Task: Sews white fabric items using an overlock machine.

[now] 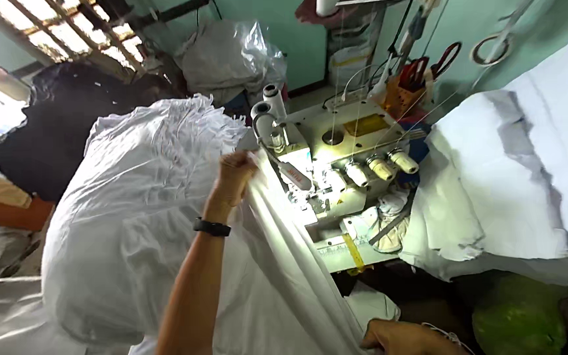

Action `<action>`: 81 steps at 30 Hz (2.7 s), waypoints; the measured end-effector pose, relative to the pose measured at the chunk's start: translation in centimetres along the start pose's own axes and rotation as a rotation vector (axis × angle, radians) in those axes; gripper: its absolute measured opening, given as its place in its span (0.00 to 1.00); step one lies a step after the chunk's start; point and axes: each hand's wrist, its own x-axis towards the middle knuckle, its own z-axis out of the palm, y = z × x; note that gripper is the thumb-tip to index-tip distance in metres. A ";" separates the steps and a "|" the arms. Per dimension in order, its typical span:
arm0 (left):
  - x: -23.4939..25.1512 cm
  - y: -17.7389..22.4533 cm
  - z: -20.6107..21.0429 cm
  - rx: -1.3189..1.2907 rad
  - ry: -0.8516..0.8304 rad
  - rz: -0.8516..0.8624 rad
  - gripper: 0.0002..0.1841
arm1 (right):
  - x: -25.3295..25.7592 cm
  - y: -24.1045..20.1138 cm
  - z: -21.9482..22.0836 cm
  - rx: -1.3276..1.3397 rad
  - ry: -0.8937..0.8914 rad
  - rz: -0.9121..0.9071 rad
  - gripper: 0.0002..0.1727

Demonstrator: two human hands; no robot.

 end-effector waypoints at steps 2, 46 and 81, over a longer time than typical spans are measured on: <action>-2.2 -1.4 0.4 0.041 -0.068 -0.090 0.10 | 0.5 0.2 -0.1 -0.217 0.038 0.324 0.21; -6.9 0.6 6.4 0.197 -0.107 0.206 0.02 | 4.8 -7.6 -5.0 -0.243 1.056 -0.651 0.08; -12.4 -0.2 10.5 1.136 0.028 0.148 0.12 | 5.5 -5.9 -1.5 0.198 1.163 -0.694 0.17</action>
